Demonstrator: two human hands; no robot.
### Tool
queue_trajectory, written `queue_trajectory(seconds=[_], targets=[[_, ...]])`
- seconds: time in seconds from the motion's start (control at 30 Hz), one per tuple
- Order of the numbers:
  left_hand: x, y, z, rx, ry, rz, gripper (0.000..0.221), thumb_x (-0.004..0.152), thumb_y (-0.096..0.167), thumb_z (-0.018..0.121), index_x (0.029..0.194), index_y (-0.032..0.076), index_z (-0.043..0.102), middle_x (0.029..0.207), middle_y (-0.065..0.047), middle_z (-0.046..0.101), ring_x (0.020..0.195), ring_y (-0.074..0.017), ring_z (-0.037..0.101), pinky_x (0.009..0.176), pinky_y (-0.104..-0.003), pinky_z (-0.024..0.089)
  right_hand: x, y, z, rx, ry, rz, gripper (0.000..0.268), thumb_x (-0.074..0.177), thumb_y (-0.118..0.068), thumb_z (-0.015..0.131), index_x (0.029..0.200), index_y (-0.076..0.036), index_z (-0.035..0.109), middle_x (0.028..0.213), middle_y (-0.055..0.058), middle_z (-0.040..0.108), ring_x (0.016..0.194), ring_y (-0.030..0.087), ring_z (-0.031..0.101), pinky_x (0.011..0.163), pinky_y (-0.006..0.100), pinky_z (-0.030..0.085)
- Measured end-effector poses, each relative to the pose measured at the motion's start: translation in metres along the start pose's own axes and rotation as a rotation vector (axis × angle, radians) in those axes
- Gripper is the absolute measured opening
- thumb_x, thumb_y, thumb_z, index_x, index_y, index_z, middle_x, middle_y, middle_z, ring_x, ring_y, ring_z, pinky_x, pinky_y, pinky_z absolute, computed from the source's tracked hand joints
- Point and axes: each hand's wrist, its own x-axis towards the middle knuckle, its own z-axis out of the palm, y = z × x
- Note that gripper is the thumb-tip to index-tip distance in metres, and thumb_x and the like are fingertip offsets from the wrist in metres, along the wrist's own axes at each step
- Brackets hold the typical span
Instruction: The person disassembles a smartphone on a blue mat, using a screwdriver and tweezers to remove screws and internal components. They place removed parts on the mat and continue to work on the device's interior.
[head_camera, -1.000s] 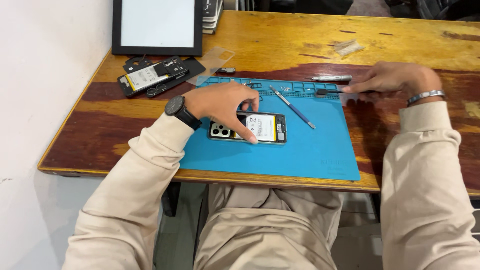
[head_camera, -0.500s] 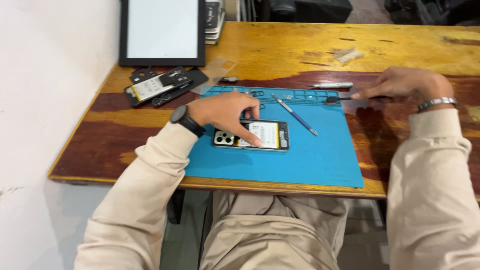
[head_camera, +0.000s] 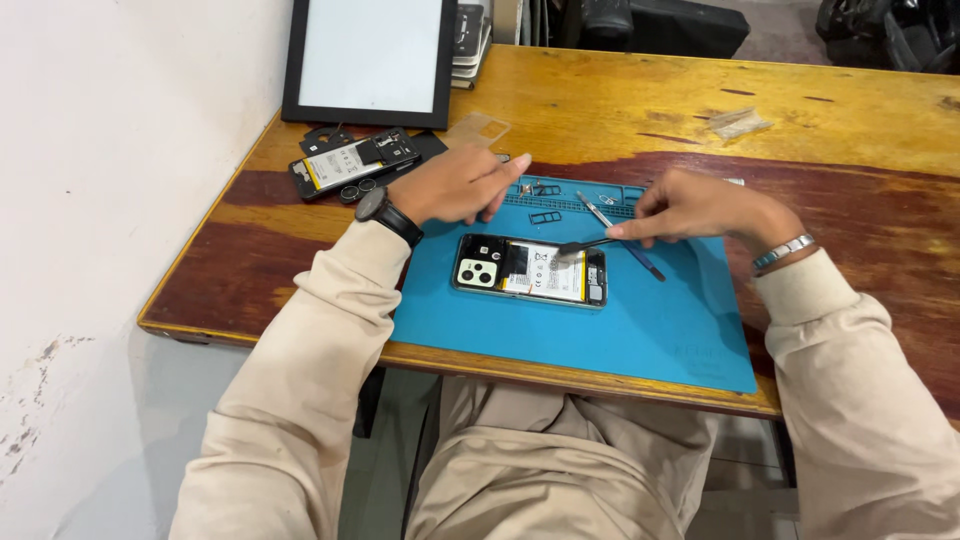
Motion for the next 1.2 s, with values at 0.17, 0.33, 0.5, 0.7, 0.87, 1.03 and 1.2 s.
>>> queue_trajectory(seconds=[0.17, 0.33, 0.5, 0.7, 0.87, 1.03, 1.2], targets=[[-0.004, 0.010, -0.009, 0.078, -0.096, -0.151, 0.068, 0.100, 0.058, 0.045, 0.064, 0.007, 0.072, 0.058, -0.006, 0.069, 0.048, -0.0141, 0.067, 0.049, -0.028, 0.055, -0.016, 0.003, -0.013, -0.002, 0.055, 0.017, 0.053, 0.075, -0.052, 0.082, 0.057, -0.003, 0.073, 0.047, 0.007, 0.057, 0.044, 0.017, 0.052, 0.046, 0.031, 0.037], [-0.012, 0.020, -0.007, 0.116, -0.164, -0.124, 0.056, 0.093, 0.048, 0.068, 0.064, 0.001, 0.071, 0.056, -0.009, 0.069, 0.044, -0.0156, 0.065, 0.044, -0.028, 0.052, -0.015, -0.011, -0.003, -0.035, 0.137, -0.124, 0.047, 0.081, -0.046, 0.079, 0.059, -0.005, 0.072, 0.049, 0.006, 0.056, 0.045, 0.018, 0.047, 0.046, 0.035, 0.035], [-0.008, 0.019, -0.006, 0.067, -0.193, -0.176, 0.056, 0.093, 0.049, 0.066, 0.064, 0.001, 0.072, 0.055, -0.006, 0.068, 0.042, -0.0143, 0.065, 0.044, -0.028, 0.053, -0.003, -0.026, 0.019, 0.111, 0.138, -0.288, 0.046, 0.086, -0.047, 0.073, 0.064, -0.006, 0.072, 0.050, 0.002, 0.059, 0.047, 0.014, 0.051, 0.047, 0.033, 0.042], [-0.007, 0.018, -0.001, 0.166, -0.158, -0.149, 0.059, 0.093, 0.056, 0.064, 0.064, 0.005, 0.074, 0.054, -0.005, 0.067, 0.042, -0.0138, 0.063, 0.044, -0.029, 0.050, -0.005, -0.012, 0.006, -0.091, 0.151, -0.124, 0.059, 0.081, -0.058, 0.077, 0.057, -0.004, 0.071, 0.046, 0.006, 0.051, 0.043, 0.019, 0.045, 0.047, 0.039, 0.036], [-0.006, 0.015, 0.002, 0.117, -0.147, -0.184, 0.061, 0.091, 0.059, 0.064, 0.062, 0.006, 0.072, 0.053, -0.003, 0.067, 0.040, -0.0124, 0.061, 0.043, -0.027, 0.050, -0.011, -0.017, 0.005, -0.176, 0.259, -0.045, 0.076, 0.081, -0.064, 0.078, 0.049, 0.003, 0.063, 0.043, 0.011, 0.044, 0.041, 0.024, 0.040, 0.046, 0.044, 0.033], [-0.002, 0.011, 0.001, 0.075, -0.139, -0.198, 0.063, 0.091, 0.059, 0.064, 0.059, 0.006, 0.070, 0.051, -0.003, 0.065, 0.039, -0.0121, 0.061, 0.042, -0.027, 0.049, -0.013, -0.057, 0.032, -0.056, 0.397, -0.269, 0.053, 0.093, -0.051, 0.065, 0.065, -0.006, 0.071, 0.049, 0.012, 0.057, 0.041, 0.025, 0.051, 0.046, 0.041, 0.040], [-0.001, 0.005, 0.003, 0.044, -0.146, -0.198, 0.062, 0.092, 0.059, 0.063, 0.060, 0.006, 0.070, 0.051, -0.003, 0.064, 0.040, -0.0111, 0.060, 0.042, -0.026, 0.049, -0.022, -0.072, 0.034, 0.034, 0.296, -0.399, 0.036, 0.093, -0.041, 0.064, 0.082, -0.008, 0.072, 0.054, 0.012, 0.063, 0.044, 0.025, 0.055, 0.047, 0.040, 0.042]])
